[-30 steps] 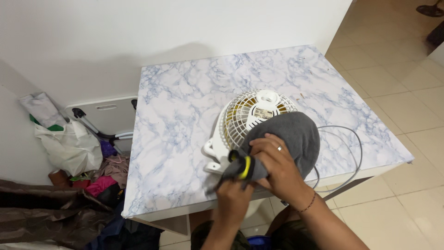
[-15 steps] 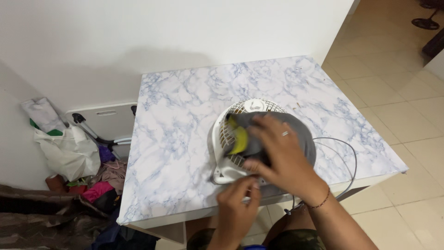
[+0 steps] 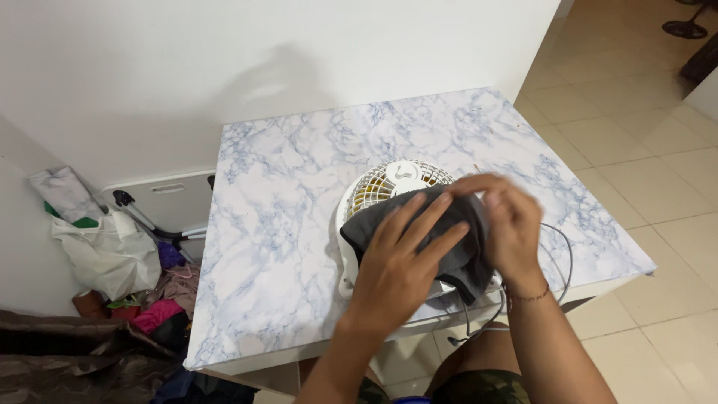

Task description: The person cleans a small white fan using a grey cloth, wiping both the front and back of the fan's protective cage.

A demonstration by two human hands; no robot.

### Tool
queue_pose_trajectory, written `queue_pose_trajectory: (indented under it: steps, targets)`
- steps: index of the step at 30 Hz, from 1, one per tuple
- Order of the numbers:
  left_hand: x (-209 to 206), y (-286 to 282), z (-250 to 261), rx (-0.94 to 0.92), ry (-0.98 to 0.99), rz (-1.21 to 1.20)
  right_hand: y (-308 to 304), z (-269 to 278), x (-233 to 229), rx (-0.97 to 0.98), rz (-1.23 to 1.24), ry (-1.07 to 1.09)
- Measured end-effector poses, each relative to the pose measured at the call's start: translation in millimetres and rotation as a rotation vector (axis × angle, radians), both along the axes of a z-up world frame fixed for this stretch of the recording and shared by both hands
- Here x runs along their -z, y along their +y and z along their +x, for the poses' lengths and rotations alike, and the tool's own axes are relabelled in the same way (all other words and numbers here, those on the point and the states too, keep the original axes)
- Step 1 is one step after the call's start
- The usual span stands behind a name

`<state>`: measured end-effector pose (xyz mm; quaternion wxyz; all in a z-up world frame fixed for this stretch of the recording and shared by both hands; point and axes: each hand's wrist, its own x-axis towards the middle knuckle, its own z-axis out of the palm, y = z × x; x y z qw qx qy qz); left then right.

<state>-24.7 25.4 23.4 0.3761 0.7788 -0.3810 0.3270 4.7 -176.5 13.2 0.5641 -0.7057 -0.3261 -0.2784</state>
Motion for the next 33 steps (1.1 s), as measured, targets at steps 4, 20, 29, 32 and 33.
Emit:
queue_pose_trajectory:
  steps: [4, 20, 29, 32, 33]
  targets:
    - [-7, -2, 23, 0.008, 0.134, 0.366, -14, 24, 22, 0.288, 0.348, 0.058]
    - [65, 16, -29, -0.417, 0.393, 0.059, -4, 28, 45, 0.156, 0.091, 0.442]
    - [30, 15, -4, -0.56, 0.692, 0.257, -4, 27, 45, 0.232, -0.091, 0.497]
    - [29, 18, 3, -0.598, 0.933, 0.437, -4, 27, 46, 0.256, -0.106, 0.44]
    - [32, 20, 5, -0.59, 0.925, 0.381, -4, 27, 46, 0.253, -0.105, 0.44]
